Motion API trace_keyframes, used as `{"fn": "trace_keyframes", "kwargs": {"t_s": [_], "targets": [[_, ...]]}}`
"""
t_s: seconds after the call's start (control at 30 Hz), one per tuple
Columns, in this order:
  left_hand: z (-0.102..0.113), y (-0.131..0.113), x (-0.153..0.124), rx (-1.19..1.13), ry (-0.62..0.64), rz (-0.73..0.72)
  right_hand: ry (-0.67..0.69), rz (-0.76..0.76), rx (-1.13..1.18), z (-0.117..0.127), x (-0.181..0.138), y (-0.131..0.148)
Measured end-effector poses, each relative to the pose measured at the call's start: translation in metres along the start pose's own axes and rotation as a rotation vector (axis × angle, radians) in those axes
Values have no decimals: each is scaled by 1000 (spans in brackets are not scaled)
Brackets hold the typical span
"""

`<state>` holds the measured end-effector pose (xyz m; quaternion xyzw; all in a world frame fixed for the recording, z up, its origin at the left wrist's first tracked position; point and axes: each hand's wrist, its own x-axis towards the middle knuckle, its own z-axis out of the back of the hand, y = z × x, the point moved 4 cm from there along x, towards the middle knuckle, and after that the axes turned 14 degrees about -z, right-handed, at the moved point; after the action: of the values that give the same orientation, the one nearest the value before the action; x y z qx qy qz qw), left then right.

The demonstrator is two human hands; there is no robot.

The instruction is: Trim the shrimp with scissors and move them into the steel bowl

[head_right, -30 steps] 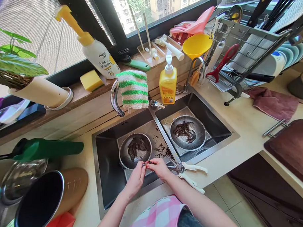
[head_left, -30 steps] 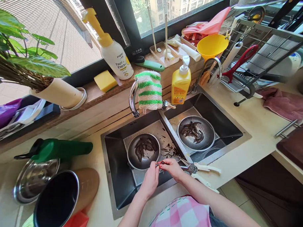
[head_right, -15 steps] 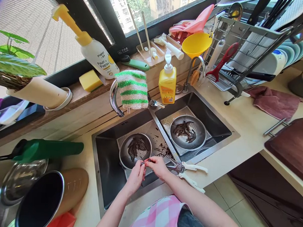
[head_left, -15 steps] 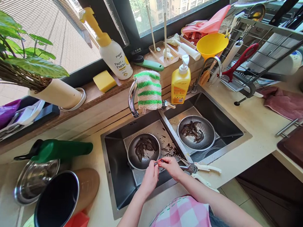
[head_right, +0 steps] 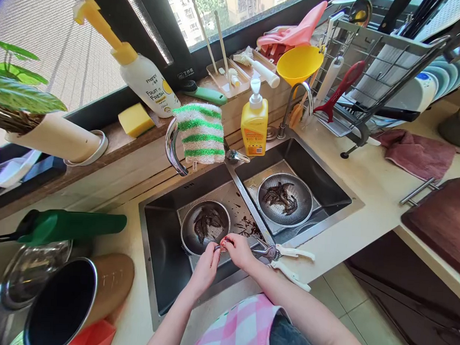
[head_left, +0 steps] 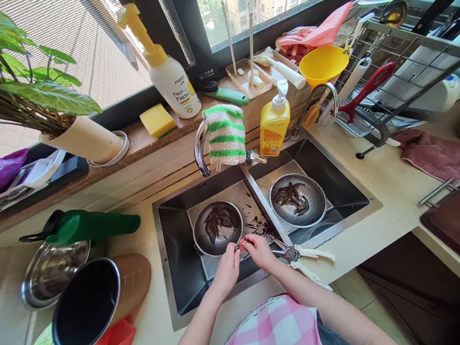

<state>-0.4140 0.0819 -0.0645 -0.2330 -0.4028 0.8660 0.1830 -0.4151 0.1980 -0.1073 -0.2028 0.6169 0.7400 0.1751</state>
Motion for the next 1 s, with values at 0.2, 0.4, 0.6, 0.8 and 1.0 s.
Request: {"fn": "trace_keyframes", "kwargs": {"t_s": [0.2,0.4,0.6,0.8,1.0], "targets": [[6,2,0,90,60,31,-89,214,-354,4,-5,7],[12,-3,0,123,69,4,-92,248,-382,5,-5,8],[15,-7,0,175,102,2,-76,259,-332,7,-4,10],[17,-10,-5,290,182,37,-114,274,-296,9,-3,8],[23,-11,-9,370,211,42,-144,251,-267,13,1,5]]}}
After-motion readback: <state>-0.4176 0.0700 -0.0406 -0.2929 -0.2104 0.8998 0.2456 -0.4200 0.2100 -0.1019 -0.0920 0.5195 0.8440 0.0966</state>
